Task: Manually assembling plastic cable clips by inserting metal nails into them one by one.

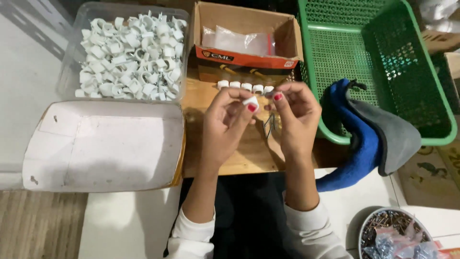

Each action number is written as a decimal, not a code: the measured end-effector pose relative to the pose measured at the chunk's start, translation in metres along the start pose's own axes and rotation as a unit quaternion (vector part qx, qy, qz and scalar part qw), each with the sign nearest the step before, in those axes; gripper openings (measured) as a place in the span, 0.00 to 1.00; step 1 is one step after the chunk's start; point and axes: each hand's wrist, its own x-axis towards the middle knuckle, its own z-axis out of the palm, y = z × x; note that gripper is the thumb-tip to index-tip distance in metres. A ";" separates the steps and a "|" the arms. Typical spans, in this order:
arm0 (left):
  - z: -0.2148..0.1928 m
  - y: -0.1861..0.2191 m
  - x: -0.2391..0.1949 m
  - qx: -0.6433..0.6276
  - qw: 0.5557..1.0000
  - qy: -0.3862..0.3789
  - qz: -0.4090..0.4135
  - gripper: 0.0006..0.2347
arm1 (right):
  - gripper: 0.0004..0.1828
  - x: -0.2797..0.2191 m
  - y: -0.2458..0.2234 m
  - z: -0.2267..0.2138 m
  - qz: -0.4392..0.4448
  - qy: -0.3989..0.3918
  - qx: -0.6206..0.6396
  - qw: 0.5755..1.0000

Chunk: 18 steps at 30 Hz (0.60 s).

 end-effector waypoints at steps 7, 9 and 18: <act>-0.003 -0.008 -0.014 -0.033 0.998 0.012 -0.048 0.10 | 0.09 -0.029 0.013 -0.001 -0.002 0.073 -0.018 0.997; -0.004 -0.010 -0.016 -0.024 0.997 0.014 -0.069 0.10 | 0.09 -0.030 0.009 -0.001 0.006 0.073 -0.020 0.997; -0.002 -0.006 -0.018 0.001 0.997 0.031 -0.077 0.12 | 0.10 -0.035 0.007 0.004 -0.024 0.052 -0.027 0.998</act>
